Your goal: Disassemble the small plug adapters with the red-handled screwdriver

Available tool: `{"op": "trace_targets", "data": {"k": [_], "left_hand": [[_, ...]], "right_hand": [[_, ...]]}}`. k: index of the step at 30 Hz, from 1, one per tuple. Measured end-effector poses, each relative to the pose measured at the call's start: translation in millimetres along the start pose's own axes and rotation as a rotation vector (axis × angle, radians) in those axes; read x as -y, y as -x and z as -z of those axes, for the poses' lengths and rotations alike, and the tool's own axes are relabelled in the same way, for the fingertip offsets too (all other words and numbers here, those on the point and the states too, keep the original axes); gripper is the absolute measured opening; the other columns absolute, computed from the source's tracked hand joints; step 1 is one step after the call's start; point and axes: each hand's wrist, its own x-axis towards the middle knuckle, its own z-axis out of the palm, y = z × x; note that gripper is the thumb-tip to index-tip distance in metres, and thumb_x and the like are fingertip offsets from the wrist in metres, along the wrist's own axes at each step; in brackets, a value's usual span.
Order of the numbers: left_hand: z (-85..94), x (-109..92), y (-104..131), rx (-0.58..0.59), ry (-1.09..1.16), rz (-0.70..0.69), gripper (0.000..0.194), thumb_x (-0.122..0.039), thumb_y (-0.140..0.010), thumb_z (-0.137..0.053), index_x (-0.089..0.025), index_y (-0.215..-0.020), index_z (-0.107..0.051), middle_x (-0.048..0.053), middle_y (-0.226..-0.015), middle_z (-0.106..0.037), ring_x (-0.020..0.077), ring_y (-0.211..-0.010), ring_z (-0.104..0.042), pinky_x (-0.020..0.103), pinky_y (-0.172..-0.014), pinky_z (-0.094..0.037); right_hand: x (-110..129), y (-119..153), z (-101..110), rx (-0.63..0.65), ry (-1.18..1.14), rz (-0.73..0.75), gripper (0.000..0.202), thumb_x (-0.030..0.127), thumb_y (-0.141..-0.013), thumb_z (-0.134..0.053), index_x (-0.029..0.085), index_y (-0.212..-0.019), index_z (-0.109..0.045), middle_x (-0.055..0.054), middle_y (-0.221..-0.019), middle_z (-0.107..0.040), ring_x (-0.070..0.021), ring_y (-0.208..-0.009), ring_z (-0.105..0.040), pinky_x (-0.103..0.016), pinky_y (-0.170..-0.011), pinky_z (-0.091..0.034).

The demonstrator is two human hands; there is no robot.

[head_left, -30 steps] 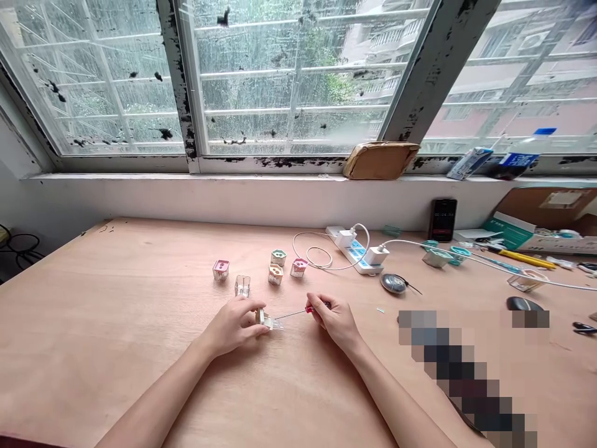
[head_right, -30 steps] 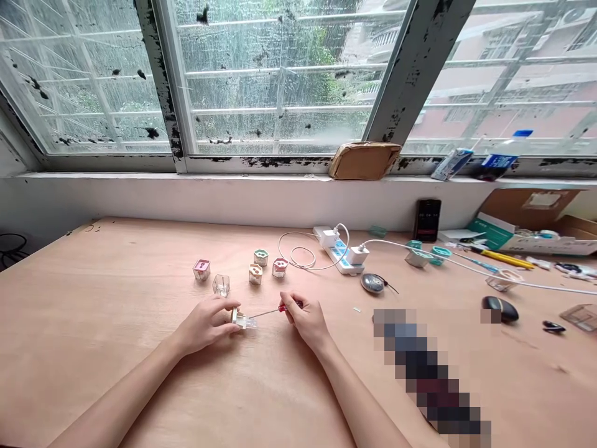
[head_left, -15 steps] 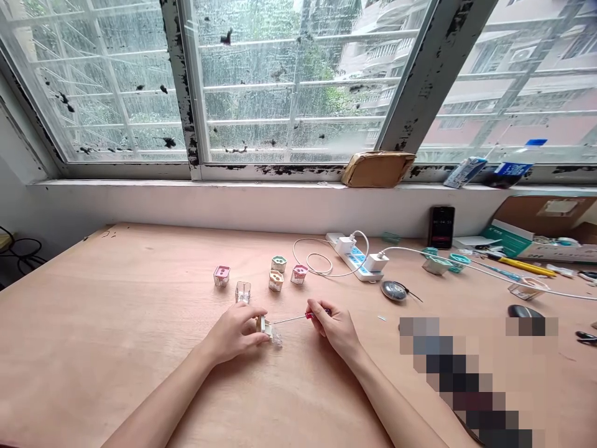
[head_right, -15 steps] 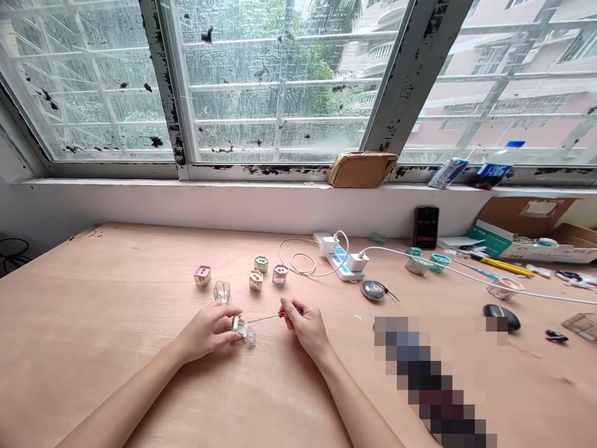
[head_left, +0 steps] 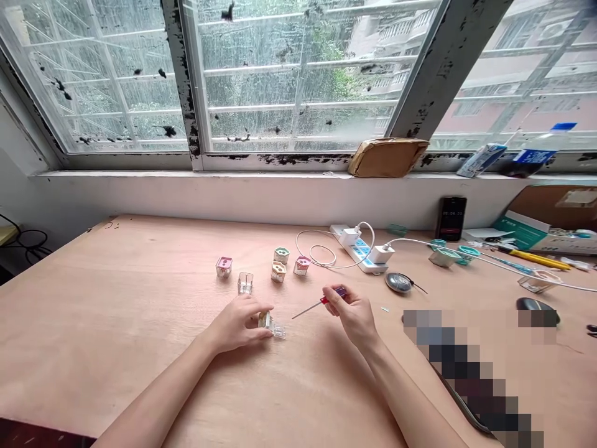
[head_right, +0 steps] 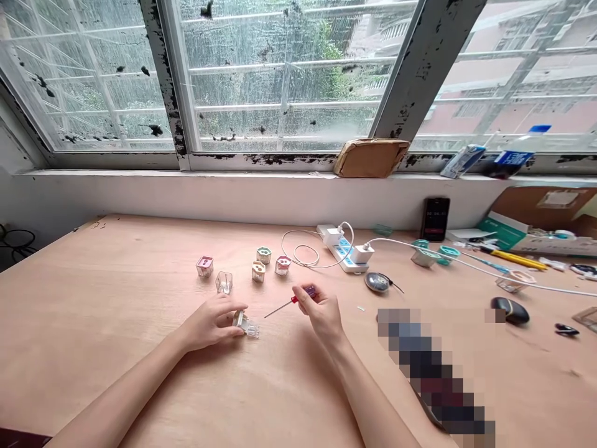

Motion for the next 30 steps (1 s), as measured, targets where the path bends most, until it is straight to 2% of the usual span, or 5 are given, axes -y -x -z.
{"op": "trace_targets", "data": {"k": [4,8,16,24,30], "left_hand": [[1.2,-3.1,-1.0,0.002,-0.003,-0.022,0.046,-0.037,-0.085,-0.077,-0.018,-0.125,-0.069,0.007,-0.097,-0.074,0.0236,-0.095,-0.061,0.036,-0.089,-0.046],[2.9,-5.2,-1.6,0.015,-0.004,-0.029,0.045,-0.037,-0.085,-0.077,-0.017,-0.125,-0.069,0.008,-0.098,-0.074,0.0239,-0.094,-0.061,0.035,-0.088,-0.046],[2.3,-4.3,-2.0,0.030,-0.017,-0.023,0.046,-0.037,-0.085,-0.078,-0.017,-0.125,-0.069,0.007,-0.098,-0.074,0.0237,-0.094,-0.061,0.035,-0.085,-0.046],[1.0,-3.4,-1.9,0.016,-0.007,-0.016,0.043,-0.044,-0.088,-0.073,-0.018,-0.123,-0.070,0.008,-0.096,-0.074,0.0224,-0.092,-0.063,0.033,-0.083,-0.048],[1.4,-6.3,-2.9,-0.047,0.012,0.081,0.041,-0.038,-0.085,-0.077,-0.019,-0.121,-0.071,0.008,-0.103,-0.074,0.0232,-0.098,-0.065,0.034,-0.087,-0.050]], "right_hand": [[-1.2,7.9,-8.3,0.124,0.177,0.019,0.048,0.063,-0.077,-0.076,0.016,-0.072,-0.067,-0.003,-0.061,-0.060,-0.0108,-0.052,-0.043,-0.024,-0.047,-0.032],[-3.5,12.5,-15.6,0.173,0.222,0.034,0.047,0.063,-0.081,-0.072,0.016,-0.075,-0.068,-0.003,-0.065,-0.063,-0.0123,-0.056,-0.048,-0.024,-0.050,-0.037],[-5.2,12.8,-17.0,0.164,0.182,0.008,0.045,0.062,-0.080,-0.073,0.017,-0.077,-0.068,-0.003,-0.065,-0.064,-0.0125,-0.055,-0.049,-0.024,-0.051,-0.039],[4.0,16.2,-24.7,0.168,0.154,0.004,0.048,0.065,-0.076,-0.075,0.017,-0.075,-0.067,-0.004,-0.065,-0.065,-0.0122,-0.052,-0.050,-0.025,-0.049,-0.043],[3.1,16.7,-27.4,0.092,0.097,-0.008,0.050,0.066,-0.073,-0.078,0.017,-0.073,-0.069,-0.002,-0.059,-0.061,-0.0116,-0.049,-0.051,-0.025,-0.048,-0.044]]}}
